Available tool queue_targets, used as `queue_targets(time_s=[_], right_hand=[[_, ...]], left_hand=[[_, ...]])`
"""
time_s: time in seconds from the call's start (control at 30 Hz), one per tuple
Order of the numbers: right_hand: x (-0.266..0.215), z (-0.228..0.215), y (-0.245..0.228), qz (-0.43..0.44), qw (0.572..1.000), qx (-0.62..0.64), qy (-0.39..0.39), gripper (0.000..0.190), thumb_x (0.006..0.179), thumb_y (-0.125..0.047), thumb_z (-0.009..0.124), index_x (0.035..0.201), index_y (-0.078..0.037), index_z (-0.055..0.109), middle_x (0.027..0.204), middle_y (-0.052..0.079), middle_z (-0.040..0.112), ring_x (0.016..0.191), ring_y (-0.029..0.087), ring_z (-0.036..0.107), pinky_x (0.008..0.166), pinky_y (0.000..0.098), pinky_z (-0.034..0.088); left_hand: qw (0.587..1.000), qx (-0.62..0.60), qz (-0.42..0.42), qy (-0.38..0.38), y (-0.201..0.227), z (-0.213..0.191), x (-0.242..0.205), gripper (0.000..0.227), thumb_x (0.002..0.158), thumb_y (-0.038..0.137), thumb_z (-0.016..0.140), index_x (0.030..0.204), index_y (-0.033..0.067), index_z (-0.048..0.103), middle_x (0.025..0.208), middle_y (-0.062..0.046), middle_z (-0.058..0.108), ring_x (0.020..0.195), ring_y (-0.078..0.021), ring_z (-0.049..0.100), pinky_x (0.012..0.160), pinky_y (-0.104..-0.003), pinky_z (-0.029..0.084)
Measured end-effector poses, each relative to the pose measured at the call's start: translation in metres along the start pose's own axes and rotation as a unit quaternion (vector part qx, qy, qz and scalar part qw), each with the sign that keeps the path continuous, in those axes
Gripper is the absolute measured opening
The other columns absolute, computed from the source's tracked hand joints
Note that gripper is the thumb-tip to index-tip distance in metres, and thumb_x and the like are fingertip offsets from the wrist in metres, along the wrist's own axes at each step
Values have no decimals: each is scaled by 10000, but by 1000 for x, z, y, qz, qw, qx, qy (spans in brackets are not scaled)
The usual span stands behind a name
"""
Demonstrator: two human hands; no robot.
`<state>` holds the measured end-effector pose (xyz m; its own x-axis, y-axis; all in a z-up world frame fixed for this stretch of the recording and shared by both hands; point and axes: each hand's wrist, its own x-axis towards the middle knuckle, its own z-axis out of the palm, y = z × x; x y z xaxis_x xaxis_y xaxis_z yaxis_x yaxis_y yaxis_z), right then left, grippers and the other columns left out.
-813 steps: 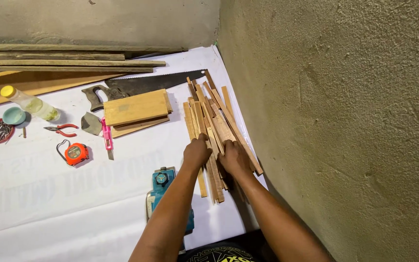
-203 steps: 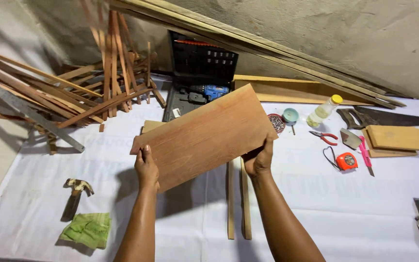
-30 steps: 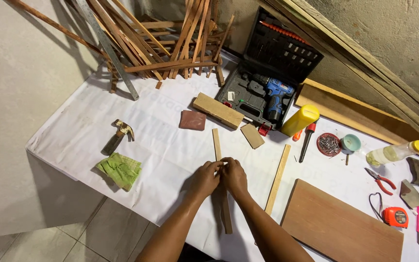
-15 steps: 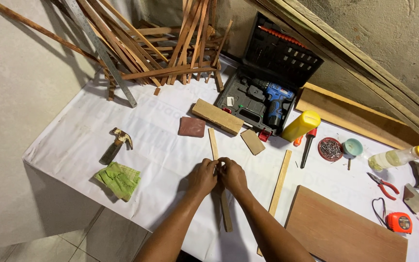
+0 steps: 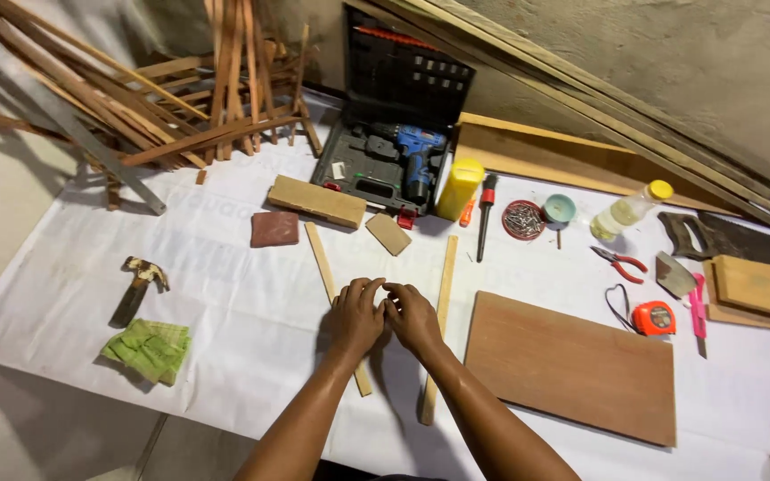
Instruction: Measuring, marking, and arranging thin wood strips on a workbench to prepare for assembly.
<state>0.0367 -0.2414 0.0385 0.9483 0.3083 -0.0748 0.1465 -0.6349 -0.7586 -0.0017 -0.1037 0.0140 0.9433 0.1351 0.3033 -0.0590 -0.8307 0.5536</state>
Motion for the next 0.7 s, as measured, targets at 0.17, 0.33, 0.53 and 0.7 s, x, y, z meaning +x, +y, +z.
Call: queue_targets(time_s=[0.17, 0.33, 0.53, 0.7], right_hand=[[-40, -63, 65, -10, 998, -10, 53, 326, 936, -215, 638, 1239, -109, 687, 1120, 117, 707, 959, 284, 721, 857, 410, 562], [-71, -126, 115, -4, 997, -21, 80, 319, 929, -231, 647, 1225, -128, 706, 1114, 108, 712, 978, 277, 711, 854, 397, 572], [-72, -155, 131, -52, 992, -25, 108, 293, 941, -222, 639, 1206, -117, 708, 1121, 109, 716, 1007, 286, 702, 869, 397, 560], [-38, -149, 121, -38, 995, -17, 91, 281, 951, -239, 630, 1189, -117, 714, 1108, 122, 710, 1029, 309, 689, 887, 416, 546]], left_hand=[[999, -21, 23, -26, 78, 49, -11, 457, 842, 211, 761, 1283, 198, 640, 1206, -46, 618, 1159, -273, 575, 987, -461, 429], [998, -35, 36, -37, 153, 87, -19, 445, 857, 218, 745, 1291, 194, 646, 1243, -53, 618, 1224, -269, 551, 1062, -469, 373], [998, -18, 32, -53, 186, 92, -7, 456, 852, 229, 740, 1297, 182, 650, 1272, -63, 613, 1255, -266, 532, 1094, -467, 345], [999, -18, 27, -26, 167, 88, 23, 446, 859, 247, 741, 1290, 169, 656, 1264, -59, 622, 1237, -264, 550, 1092, -465, 351]])
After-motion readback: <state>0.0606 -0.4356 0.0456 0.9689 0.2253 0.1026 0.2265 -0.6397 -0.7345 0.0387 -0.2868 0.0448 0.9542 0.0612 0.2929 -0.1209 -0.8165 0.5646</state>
